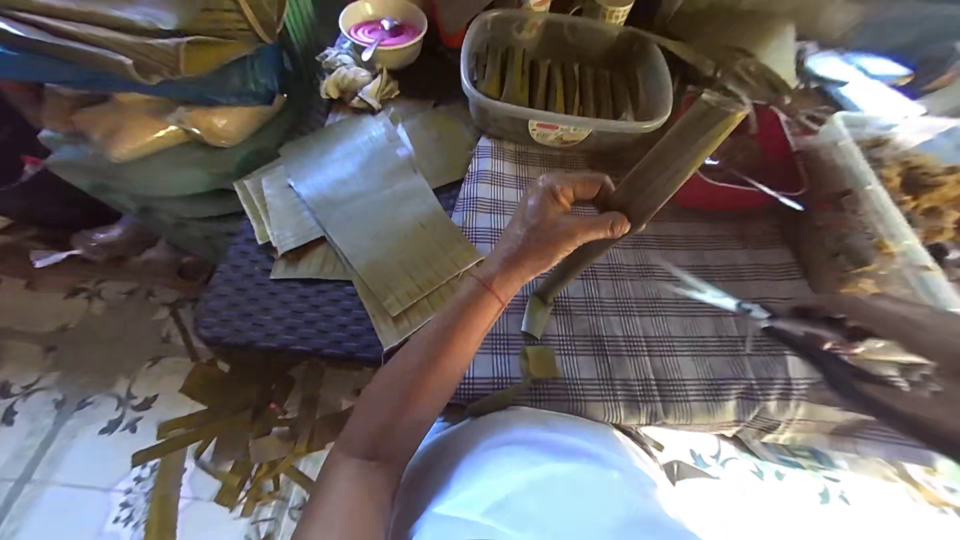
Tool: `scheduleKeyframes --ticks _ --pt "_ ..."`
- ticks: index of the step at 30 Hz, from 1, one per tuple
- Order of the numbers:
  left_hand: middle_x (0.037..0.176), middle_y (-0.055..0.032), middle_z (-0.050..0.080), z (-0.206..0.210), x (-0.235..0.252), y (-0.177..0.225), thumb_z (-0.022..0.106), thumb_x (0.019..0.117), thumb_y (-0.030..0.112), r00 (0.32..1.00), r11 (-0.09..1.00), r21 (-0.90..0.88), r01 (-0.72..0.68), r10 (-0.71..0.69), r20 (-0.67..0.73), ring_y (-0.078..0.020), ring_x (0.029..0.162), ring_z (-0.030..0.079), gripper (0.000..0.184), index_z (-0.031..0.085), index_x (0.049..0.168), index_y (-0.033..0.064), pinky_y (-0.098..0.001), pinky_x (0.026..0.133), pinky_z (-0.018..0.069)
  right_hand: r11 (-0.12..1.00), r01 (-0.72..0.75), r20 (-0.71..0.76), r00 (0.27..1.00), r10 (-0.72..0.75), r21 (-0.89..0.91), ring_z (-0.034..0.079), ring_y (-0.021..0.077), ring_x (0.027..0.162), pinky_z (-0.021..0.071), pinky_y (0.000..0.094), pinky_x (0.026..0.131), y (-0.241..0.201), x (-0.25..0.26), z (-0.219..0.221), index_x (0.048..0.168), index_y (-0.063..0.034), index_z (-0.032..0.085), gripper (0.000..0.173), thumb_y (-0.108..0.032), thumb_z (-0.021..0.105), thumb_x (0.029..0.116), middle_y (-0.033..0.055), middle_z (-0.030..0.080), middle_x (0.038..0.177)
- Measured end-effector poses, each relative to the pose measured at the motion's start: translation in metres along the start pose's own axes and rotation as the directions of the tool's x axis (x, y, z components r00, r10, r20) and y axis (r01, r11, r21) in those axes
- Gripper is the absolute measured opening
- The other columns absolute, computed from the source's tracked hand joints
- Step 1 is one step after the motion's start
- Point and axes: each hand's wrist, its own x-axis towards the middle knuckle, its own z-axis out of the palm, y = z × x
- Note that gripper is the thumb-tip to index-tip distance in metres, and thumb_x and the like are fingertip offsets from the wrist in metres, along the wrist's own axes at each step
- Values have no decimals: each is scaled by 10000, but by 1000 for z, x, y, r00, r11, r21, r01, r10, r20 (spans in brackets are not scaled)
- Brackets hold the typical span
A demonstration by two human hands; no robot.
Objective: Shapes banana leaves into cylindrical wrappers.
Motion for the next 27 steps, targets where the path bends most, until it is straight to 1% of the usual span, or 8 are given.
scheduleKeyframes --ticks 1,3,7,13,16,18,21,27 --pt "878 -55 730 1 -1 0 716 841 -51 1000 1000 10 -3 3 -9 -72 864 691 58 721 893 -24 -232 823 571 1000 18 -51 999 -18 -8 654 354 1038 536 540 858 5 -2 -8 1329 7 604 631 -449 670 899 222 670 1171" --pt "890 -72 743 4 -3 1 724 841 -61 1000 1000 1 6 -6 -13 -87 875 708 70 725 904 -32 -246 828 583 998 45 -117 992 -50 -48 655 289 1066 548 472 860 10 1 -17 1336 -20 605 660 -502 642 888 167 671 1208" --pt "905 -45 740 8 -6 6 733 856 -28 1000 998 51 30 -30 2 -58 878 691 84 741 937 -9 -229 832 566 999 34 -132 990 -38 -35 644 277 1027 527 464 790 -26 31 -35 1332 -1 591 631 -324 717 805 165 657 1197" --pt "913 -70 751 8 -11 6 733 861 -33 1000 996 87 6 -7 10 -92 894 712 70 743 928 -14 -260 841 580 993 108 -129 985 -112 -39 647 190 908 521 401 730 -45 52 -40 1290 -43 618 568 -295 769 804 91 679 1094" --pt "867 -78 735 8 -13 10 731 854 -45 1000 996 92 12 -13 6 -103 800 698 53 733 901 -19 -248 742 582 987 157 -198 967 -162 -42 630 74 854 514 290 704 -31 52 -29 1259 -76 643 613 -505 687 823 5 681 1018" --pt "858 -71 731 7 -14 11 729 863 -37 1000 994 110 16 -17 7 -96 786 692 37 731 891 -13 -238 722 575 985 174 -229 959 -169 3 614 17 843 498 210 702 -25 50 -24 1242 -61 654 596 -500 687 840 -9 682 1002" --pt "870 -75 735 9 -14 9 716 874 -29 1000 992 128 3 -3 -5 -98 820 701 25 730 891 -17 -243 760 576 986 163 -274 951 -145 42 632 91 797 502 276 678 -25 45 -19 1164 16 679 468 -304 714 824 76 706 958" --pt "870 -71 732 10 -13 10 724 872 -33 1000 992 125 19 -20 6 -89 822 693 28 729 897 -20 -232 760 570 974 219 -333 924 -188 58 631 19 743 517 203 627 -6 34 -9 1133 -36 708 465 -435 673 897 21 703 877"
